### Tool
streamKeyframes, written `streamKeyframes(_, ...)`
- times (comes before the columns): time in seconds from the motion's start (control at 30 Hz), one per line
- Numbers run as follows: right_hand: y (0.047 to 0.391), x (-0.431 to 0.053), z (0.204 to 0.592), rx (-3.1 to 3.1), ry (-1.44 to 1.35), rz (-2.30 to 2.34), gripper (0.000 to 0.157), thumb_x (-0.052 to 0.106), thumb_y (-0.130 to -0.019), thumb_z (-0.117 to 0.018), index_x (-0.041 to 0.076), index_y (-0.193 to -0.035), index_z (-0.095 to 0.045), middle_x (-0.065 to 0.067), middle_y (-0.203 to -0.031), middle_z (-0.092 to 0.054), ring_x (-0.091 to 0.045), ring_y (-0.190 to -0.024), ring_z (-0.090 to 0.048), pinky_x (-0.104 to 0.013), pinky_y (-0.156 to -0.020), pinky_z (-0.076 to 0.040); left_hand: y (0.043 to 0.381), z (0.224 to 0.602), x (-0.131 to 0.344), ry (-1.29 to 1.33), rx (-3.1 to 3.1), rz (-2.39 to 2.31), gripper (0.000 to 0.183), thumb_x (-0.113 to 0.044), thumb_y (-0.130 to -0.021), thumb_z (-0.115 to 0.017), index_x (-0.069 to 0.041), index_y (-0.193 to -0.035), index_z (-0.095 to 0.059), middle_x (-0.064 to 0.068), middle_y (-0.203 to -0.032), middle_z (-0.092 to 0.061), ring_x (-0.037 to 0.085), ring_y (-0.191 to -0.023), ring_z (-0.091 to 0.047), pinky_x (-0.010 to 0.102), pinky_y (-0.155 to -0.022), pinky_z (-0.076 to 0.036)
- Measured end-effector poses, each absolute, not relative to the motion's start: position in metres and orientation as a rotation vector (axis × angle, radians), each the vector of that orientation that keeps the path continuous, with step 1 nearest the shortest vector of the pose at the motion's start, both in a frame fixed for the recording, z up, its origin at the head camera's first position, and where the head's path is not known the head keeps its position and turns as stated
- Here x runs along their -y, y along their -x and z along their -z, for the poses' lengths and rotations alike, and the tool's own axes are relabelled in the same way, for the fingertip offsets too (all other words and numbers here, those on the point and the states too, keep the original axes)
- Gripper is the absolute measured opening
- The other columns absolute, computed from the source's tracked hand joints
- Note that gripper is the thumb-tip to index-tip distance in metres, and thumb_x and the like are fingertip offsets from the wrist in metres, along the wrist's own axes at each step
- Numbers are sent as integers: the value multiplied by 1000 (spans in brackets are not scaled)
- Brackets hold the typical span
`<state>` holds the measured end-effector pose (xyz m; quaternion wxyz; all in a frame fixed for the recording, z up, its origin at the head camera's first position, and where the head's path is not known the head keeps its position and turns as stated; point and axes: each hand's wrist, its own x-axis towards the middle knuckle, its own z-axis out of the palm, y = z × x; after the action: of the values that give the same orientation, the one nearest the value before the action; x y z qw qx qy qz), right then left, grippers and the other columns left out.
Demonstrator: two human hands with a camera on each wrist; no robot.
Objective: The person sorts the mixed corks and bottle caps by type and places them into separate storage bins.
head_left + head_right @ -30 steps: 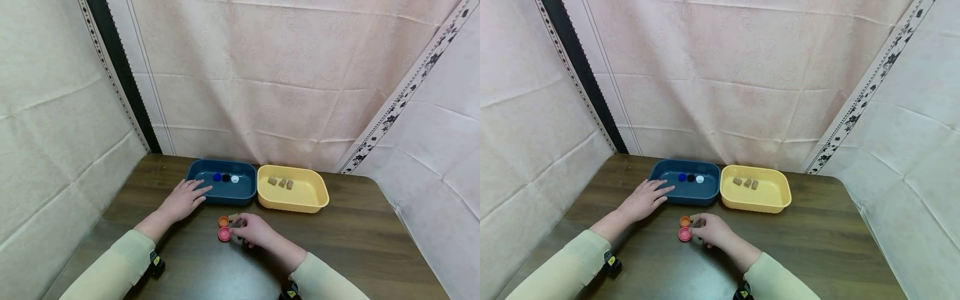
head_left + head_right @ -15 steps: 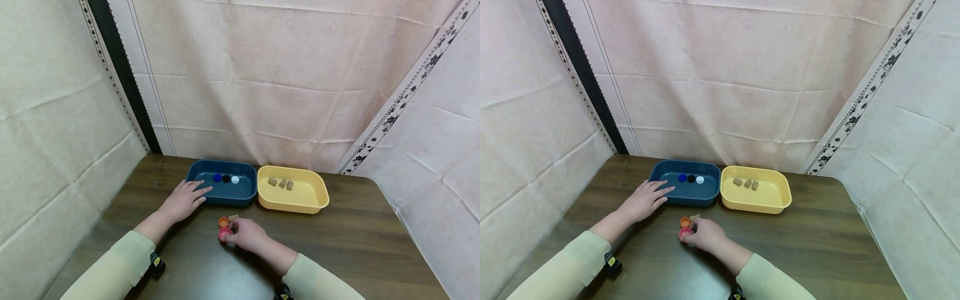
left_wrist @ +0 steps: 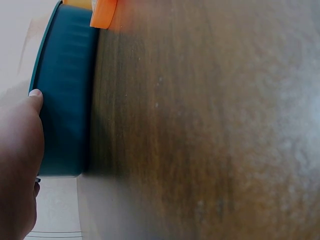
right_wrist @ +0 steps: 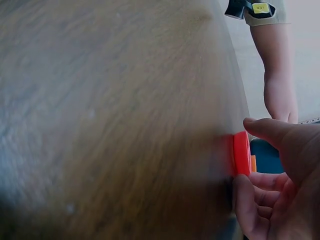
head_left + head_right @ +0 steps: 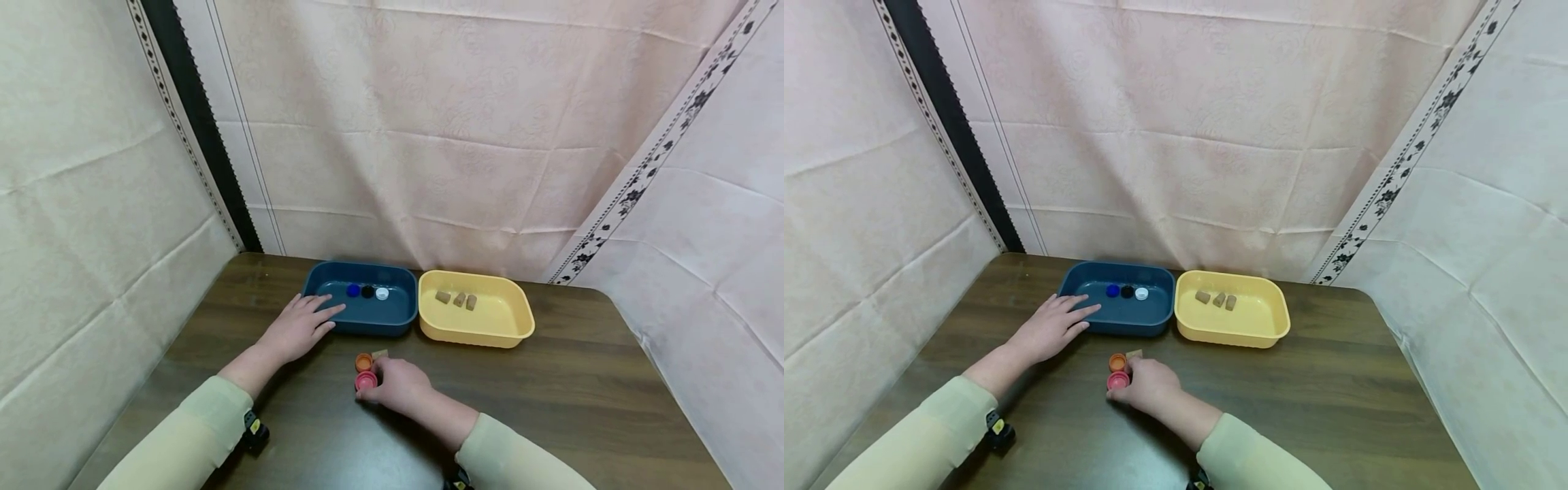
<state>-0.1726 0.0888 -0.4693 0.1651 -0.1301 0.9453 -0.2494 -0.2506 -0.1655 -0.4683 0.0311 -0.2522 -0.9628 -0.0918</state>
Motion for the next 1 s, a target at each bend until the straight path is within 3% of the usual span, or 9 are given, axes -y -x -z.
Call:
streamKeyframes(0.8, 172, -91, 466, -2683, 375, 717, 37, 43, -81, -79, 18, -107, -68, 8, -83, -63, -12, -72, -56, -32, -66, -49, 254, 473, 167, 782, 2961, 269, 50, -49, -103, -46, -38, -151, -40, 7, -156, -39, 35, -143, -33, 61, -117, -17)
streamKeyframes(1.0, 175, -103, 454, -2551, 282, 967, 46, 48, -84, -76, 19, -118, -66, 0, -84, -63, -19, -65, -60, -34, -58, -52, 255, 473, 167, 780, 2961, 274, 49, -49, -103, -45, -38, -151, -40, 7, -156, -39, 35, -143, -34, 61, -117, -17)
